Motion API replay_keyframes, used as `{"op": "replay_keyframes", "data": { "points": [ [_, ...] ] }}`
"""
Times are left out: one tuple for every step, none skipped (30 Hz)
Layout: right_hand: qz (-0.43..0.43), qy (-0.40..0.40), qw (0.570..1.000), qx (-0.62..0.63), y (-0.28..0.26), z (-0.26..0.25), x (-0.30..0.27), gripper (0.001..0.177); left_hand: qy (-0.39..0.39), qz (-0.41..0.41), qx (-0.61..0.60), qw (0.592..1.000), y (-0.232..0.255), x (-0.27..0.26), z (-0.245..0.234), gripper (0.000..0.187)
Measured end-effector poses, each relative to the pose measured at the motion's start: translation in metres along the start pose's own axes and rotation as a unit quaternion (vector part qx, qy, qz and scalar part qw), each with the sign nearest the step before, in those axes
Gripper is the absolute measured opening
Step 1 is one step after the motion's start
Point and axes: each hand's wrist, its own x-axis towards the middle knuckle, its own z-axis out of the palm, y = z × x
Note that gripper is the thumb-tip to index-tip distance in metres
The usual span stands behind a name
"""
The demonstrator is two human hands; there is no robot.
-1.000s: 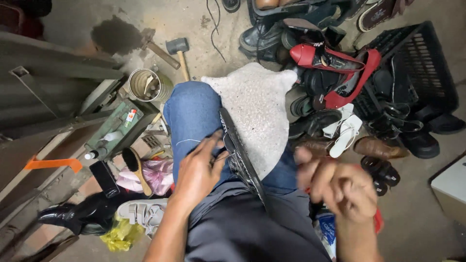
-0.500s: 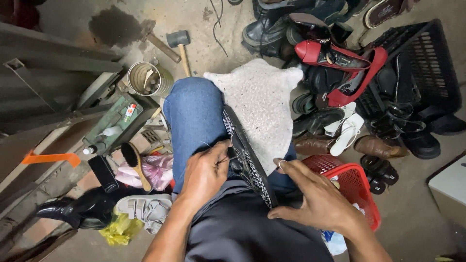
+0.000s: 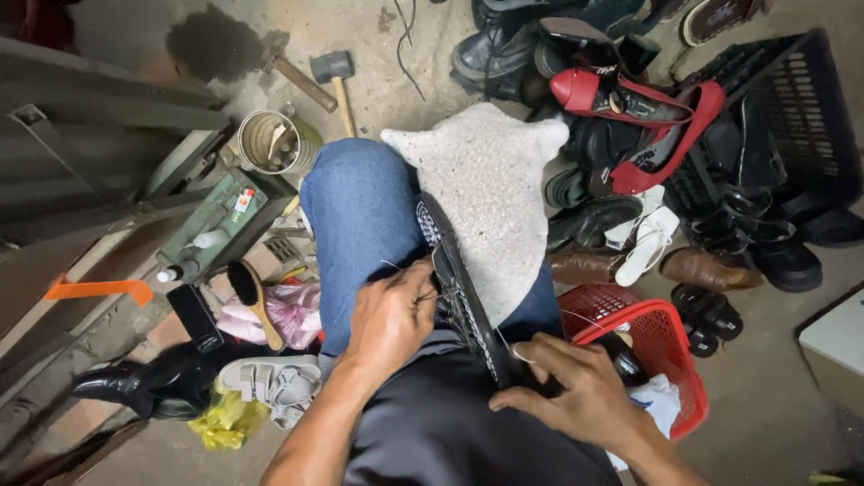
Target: The person sits on the floor and sews a black sandal using a needle and thread. They repeatedly pull the thread through the sole and upper of the sandal, tightening the stitches by hand.
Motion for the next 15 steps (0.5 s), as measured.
{"op": "replay_keyframes", "data": {
  "points": [
    [-0.001,0.001,1.000,-0.001,-0.003,0.001,0.000,0.053,0.001,0.001,0.000,1.000,0.001,0.000,-0.001,0.053],
    [0.015,-0.012,1.000,0.009,-0.005,0.002,0.000,0.049,-0.002,-0.005,0.004,1.000,0.002,0.000,-0.001,0.035],
    [0.031,-0.025,0.999,0.019,-0.008,0.002,-0.001,0.045,-0.005,-0.011,0.008,1.000,0.003,0.000,-0.001,0.019],
    [0.032,-0.025,0.999,0.018,-0.009,0.006,0.002,0.045,-0.006,-0.010,0.008,1.000,0.004,0.000,-0.002,0.019],
    [0.077,-0.084,0.993,-0.002,-0.009,0.009,0.004,0.072,0.018,0.009,-0.011,1.000,0.005,0.000,-0.002,0.032],
    [0.122,-0.143,0.982,-0.023,-0.010,0.012,0.007,0.100,0.041,0.029,-0.030,0.998,0.006,0.001,-0.003,0.047],
    [0.124,-0.141,0.982,-0.023,-0.010,0.015,0.007,0.100,0.040,0.031,-0.031,0.998,0.006,0.001,-0.002,0.047],
    [0.083,-0.055,0.995,-0.010,-0.008,0.019,0.009,0.073,0.060,0.036,-0.059,0.996,0.007,0.000,-0.002,0.043],
    [0.042,0.030,0.999,0.003,-0.007,0.023,0.010,0.047,0.080,0.042,-0.087,0.992,0.007,0.000,-0.002,0.038],
    [0.044,0.030,0.999,0.005,0.005,0.020,0.003,0.047,0.078,0.041,-0.086,0.992,0.011,-0.002,-0.009,0.038],
    [0.180,0.056,0.979,0.082,0.018,0.017,-0.004,0.030,0.108,0.040,-0.070,0.991,0.015,-0.005,-0.015,0.037],
    [0.314,0.083,0.933,0.155,0.030,0.013,-0.014,0.023,0.135,0.041,-0.056,0.988,0.020,-0.007,-0.020,0.036],
    [0.317,0.085,0.932,0.156,0.034,0.008,-0.008,0.023,0.131,0.042,-0.056,0.989,0.019,-0.007,-0.022,0.036],
    [0.293,0.129,0.922,0.217,0.039,0.001,0.000,0.021,0.170,0.070,-0.030,0.983,0.018,-0.005,-0.025,0.029],
    [0.266,0.172,0.908,0.276,0.044,-0.005,0.009,0.019,0.208,0.099,-0.004,0.973,0.018,-0.003,-0.028,0.024]
  ]
}}
